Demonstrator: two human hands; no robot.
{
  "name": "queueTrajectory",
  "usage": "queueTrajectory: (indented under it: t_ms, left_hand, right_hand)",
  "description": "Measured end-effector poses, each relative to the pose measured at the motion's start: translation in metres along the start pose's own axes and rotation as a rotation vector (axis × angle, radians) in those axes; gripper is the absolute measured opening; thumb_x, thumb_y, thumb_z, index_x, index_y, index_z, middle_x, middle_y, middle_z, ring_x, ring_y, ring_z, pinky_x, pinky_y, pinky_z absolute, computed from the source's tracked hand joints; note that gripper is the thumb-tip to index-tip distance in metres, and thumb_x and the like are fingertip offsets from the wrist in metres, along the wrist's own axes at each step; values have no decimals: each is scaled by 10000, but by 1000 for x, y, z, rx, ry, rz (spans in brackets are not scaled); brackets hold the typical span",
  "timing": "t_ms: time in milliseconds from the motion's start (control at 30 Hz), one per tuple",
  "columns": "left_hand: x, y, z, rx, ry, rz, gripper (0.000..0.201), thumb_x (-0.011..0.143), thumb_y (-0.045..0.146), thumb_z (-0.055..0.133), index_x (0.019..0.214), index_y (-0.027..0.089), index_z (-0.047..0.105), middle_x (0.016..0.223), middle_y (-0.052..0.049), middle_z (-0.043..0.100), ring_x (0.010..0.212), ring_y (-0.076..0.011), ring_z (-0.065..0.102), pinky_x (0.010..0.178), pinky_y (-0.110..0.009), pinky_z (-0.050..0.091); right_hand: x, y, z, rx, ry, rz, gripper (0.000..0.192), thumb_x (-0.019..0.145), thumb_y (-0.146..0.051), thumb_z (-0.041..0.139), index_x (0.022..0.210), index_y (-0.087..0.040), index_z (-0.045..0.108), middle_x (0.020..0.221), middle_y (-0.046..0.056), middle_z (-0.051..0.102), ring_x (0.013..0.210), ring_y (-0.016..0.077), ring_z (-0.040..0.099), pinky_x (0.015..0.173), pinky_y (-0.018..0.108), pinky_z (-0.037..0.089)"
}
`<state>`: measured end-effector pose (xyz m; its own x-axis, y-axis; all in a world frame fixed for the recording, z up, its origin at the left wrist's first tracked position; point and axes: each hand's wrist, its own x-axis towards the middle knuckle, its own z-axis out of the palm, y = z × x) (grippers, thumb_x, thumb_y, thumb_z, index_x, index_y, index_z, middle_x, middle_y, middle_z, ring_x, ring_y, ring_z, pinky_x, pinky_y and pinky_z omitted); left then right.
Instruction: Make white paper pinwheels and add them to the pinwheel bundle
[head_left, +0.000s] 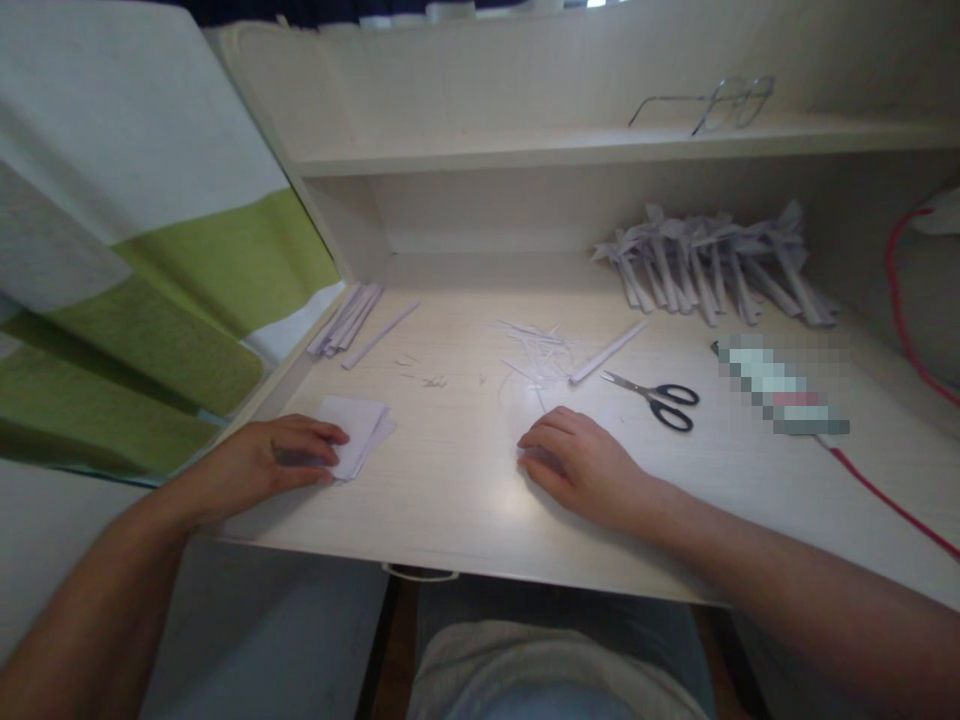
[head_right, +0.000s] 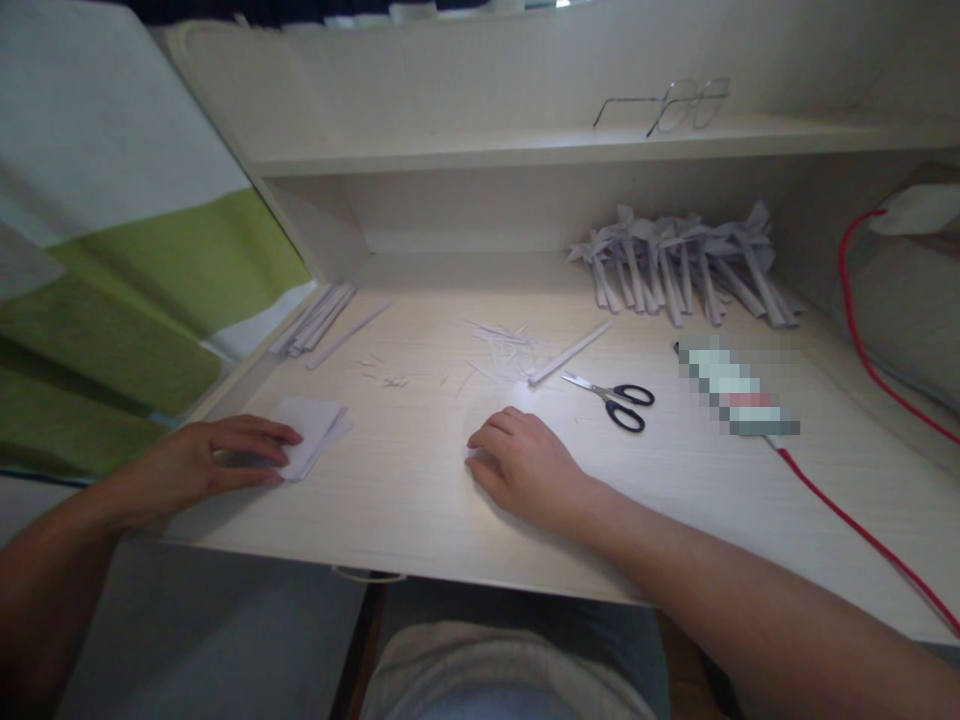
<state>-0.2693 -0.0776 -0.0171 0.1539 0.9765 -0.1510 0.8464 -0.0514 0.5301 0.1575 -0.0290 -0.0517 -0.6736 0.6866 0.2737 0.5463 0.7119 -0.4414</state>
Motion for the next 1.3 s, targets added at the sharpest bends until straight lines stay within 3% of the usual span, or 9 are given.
queueTrajectory:
  t_ms: [233, 433, 533, 700, 767, 833, 933, 1067, 1300]
  left_hand:
    - [2, 4, -2, -27, -7, -9, 311, 733, 635, 777, 851, 356, 849, 1197, -57, 783, 1125, -306, 723, 1083, -458, 533]
    - [-2, 15, 2, 18, 82, 63, 362, 832, 639, 665, 859, 324, 841, 1125, -60, 796, 1064, -281, 741, 1026, -445, 570]
    - [-12, 27, -1, 81, 278, 88, 318, 854, 571, 669, 844, 290, 818, 1026, -51, 795, 998, -274, 737, 956, -429, 588]
    - [-29, 75, 9, 87, 833, 27, 142, 908, 393, 690, 977, 301, 773, 940, -10, 761, 825, -223, 694, 649, -358, 539]
    - [-28, 99, 25, 51, 932, 178, 140, 893, 291, 708, 1012, 329, 771, 876, 10, 742, 642, -167, 610, 471, -310, 407]
    - [-25, 122, 46, -15, 975, 344, 232, 841, 180, 755, 999, 349, 773, 802, 39, 709, 550, -124, 532, 452, -298, 377]
    - [-18, 152, 80, -139, 859, 539, 394, 816, 53, 741, 1088, 338, 760, 787, 31, 679, 670, -149, 605, 547, -302, 459]
    - [-10, 186, 123, -290, 600, 639, 359, 867, 11, 673, 1109, 267, 741, 789, -8, 664, 732, -163, 609, 620, -320, 499]
    - [-2, 219, 169, -385, 429, 640, 199, 888, 62, 670, 948, 239, 737, 709, -8, 594, 674, -162, 579, 586, -309, 463]
  right_hand:
    - [-2, -1, -1, 37, 30, -4, 135, 939, -208, 649, 1012, -144, 742, 974, 116, 732, 943, 252, 659, 862, 411, 544]
    - [-5, -2, -3, 44, 7, -17, 122, 947, -203, 632, 998, -160, 735, 954, 102, 725, 935, 253, 657, 849, 412, 542]
    - [-5, -4, -5, 52, 19, -16, 115, 953, -207, 631, 994, -168, 731, 963, 101, 726, 941, 254, 661, 859, 419, 543]
    - [-5, -2, -6, 92, 141, -18, 140, 951, -221, 657, 1075, -184, 708, 1017, 94, 736, 946, 247, 680, 861, 415, 557]
    - [-3, -1, -10, 129, 239, -49, 180, 946, -218, 670, 1123, -190, 683, 1042, 93, 738, 972, 244, 687, 881, 411, 560]
    - [-3, -5, -19, 166, 336, -93, 251, 937, -210, 680, 1187, -199, 655, 1094, 99, 728, 1026, 244, 680, 927, 416, 554]
    - [-7, -16, -41, 151, 403, -146, 397, 910, -239, 718, 1295, -215, 622, 1216, 129, 676, 1138, 267, 632, 1006, 455, 521]
    - [-30, -33, -63, 85, 234, -229, 259, 925, -289, 706, 1180, -254, 673, 1142, 88, 708, 1110, 275, 618, 1007, 482, 493]
    - [-84, -25, -52, 160, 69, -104, 85, 965, -162, 604, 1012, -203, 662, 946, 57, 706, 909, 211, 629, 835, 379, 491]
